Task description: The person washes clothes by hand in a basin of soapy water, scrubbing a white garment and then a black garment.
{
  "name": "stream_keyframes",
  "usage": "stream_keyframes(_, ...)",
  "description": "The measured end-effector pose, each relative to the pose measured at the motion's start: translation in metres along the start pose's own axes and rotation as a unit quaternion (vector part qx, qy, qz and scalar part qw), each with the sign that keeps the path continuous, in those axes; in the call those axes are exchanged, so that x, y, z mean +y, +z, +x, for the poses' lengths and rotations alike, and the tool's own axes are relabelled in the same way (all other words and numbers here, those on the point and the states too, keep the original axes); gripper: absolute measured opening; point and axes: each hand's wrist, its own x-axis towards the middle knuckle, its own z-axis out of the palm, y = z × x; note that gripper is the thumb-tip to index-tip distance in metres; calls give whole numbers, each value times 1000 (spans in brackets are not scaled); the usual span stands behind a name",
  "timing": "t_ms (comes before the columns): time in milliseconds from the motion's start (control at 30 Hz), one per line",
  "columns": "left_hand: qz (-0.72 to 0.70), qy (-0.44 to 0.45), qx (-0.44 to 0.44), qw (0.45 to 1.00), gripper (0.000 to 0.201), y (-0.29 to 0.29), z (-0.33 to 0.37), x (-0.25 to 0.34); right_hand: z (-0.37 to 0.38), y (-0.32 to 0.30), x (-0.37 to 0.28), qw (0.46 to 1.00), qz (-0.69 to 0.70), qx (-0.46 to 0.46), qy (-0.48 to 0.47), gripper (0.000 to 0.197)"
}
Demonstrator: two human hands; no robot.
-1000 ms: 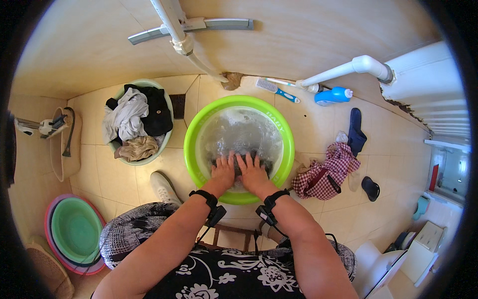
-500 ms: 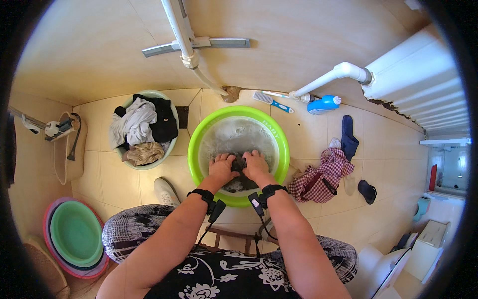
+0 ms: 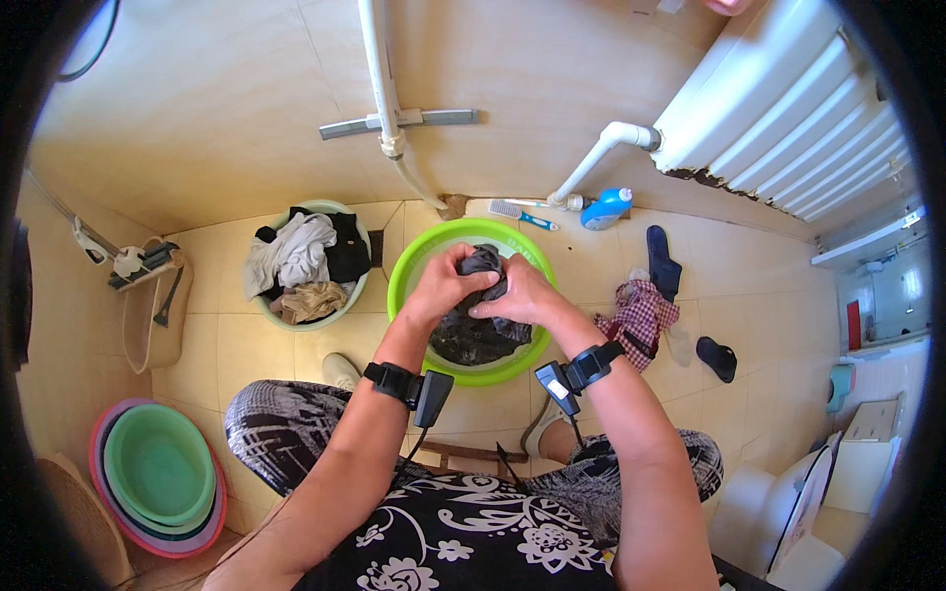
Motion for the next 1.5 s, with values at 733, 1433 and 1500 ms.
stream_keyframes(733, 164, -29, 150, 975, 37, -49, -8, -108, -27, -39, -55, 986, 47, 135, -80, 49)
stream_keyframes(1433, -57, 122, -91, 987, 31, -49, -29, 15, -26, 12, -56, 806, 552, 211, -27, 52)
stream_keyframes(1500, -39, 7, -132, 990, 29, -55, -30, -2, -30, -6, -67, 796, 557, 229, -59, 47)
